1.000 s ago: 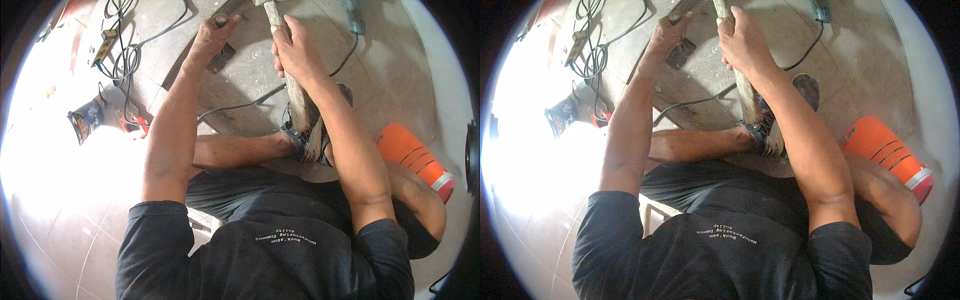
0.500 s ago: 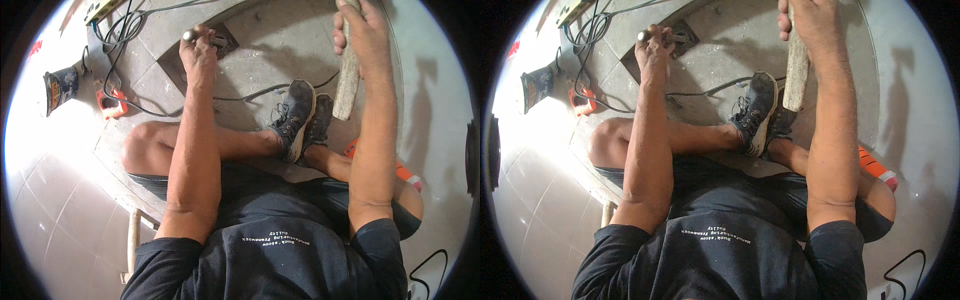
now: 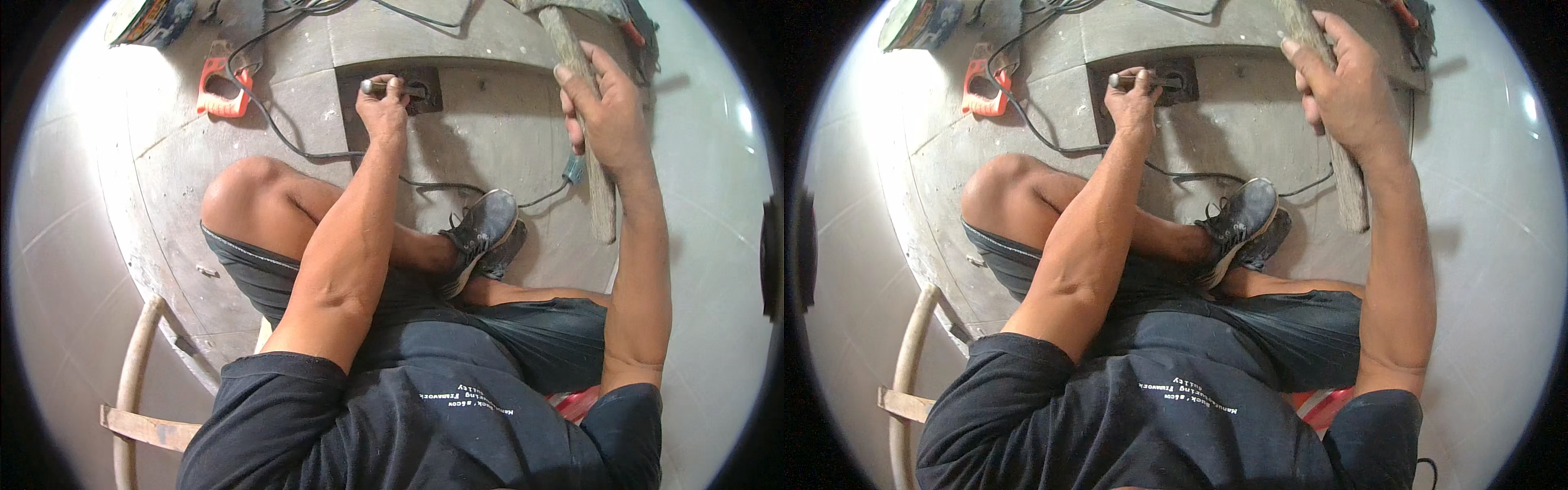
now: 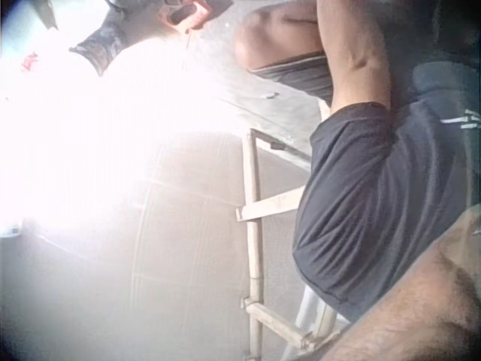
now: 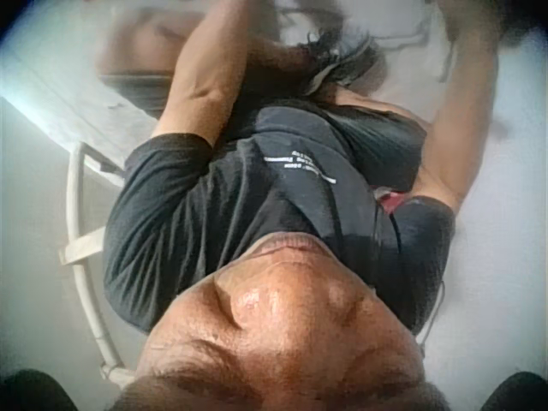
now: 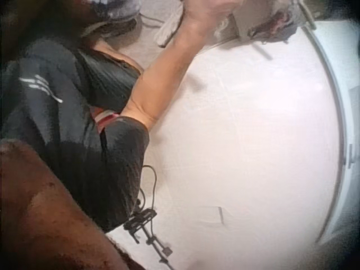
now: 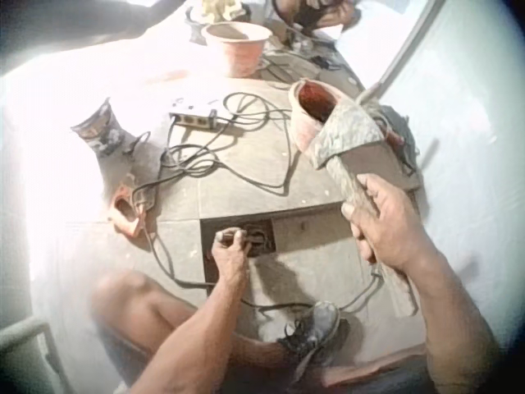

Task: The person sits on the floor and uses a hammer and chisel to break away concrete around a floor drain. They repeatedly strike the chisel to chip away material and occasionally clear debris by hand. The person also briefly interacts with a bucket and a power tool cord.

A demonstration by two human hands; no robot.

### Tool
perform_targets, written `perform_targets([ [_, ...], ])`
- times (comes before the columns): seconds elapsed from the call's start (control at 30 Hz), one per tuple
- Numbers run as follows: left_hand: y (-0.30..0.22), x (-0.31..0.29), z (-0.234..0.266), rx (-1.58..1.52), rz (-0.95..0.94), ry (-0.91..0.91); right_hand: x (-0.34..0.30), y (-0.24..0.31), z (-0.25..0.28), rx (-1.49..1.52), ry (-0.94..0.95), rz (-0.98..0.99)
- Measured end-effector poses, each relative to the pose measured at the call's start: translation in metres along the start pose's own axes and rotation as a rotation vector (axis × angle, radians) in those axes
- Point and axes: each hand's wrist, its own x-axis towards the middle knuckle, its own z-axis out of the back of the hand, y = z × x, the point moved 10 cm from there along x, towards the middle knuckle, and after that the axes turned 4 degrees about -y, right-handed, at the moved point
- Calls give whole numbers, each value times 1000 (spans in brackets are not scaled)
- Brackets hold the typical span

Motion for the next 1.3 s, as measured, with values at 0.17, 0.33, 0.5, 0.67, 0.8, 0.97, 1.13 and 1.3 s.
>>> perform_targets([
  [0.17,-14,11,8,158,-75,-46,1,7,-28,-15,145,-9],
  [0.33,-5,10,9,132,-36,-42,-2,10,-47,-108,166,-38],
  [0.5,-17,6,-10,90,-94,-6,-9,31,-39,-318,253,5],
  [0.67,-65,-1,-22,12,-168,96,-40,50,19,-587,243,200],
  [0.8,-63,19,-3,-65,-140,52,-86,76,82,-630,14,266],
  [0.97,-79,4,5,103,-160,31,-138,78,127,-805,-40,10],
  [1.13,-114,-16,17,61,-218,-33,-174,74,136,-614,-82,119],
  [1.3,-160,-35,0,-83,-259,-113,-168,62,145,-581,-124,189],
])
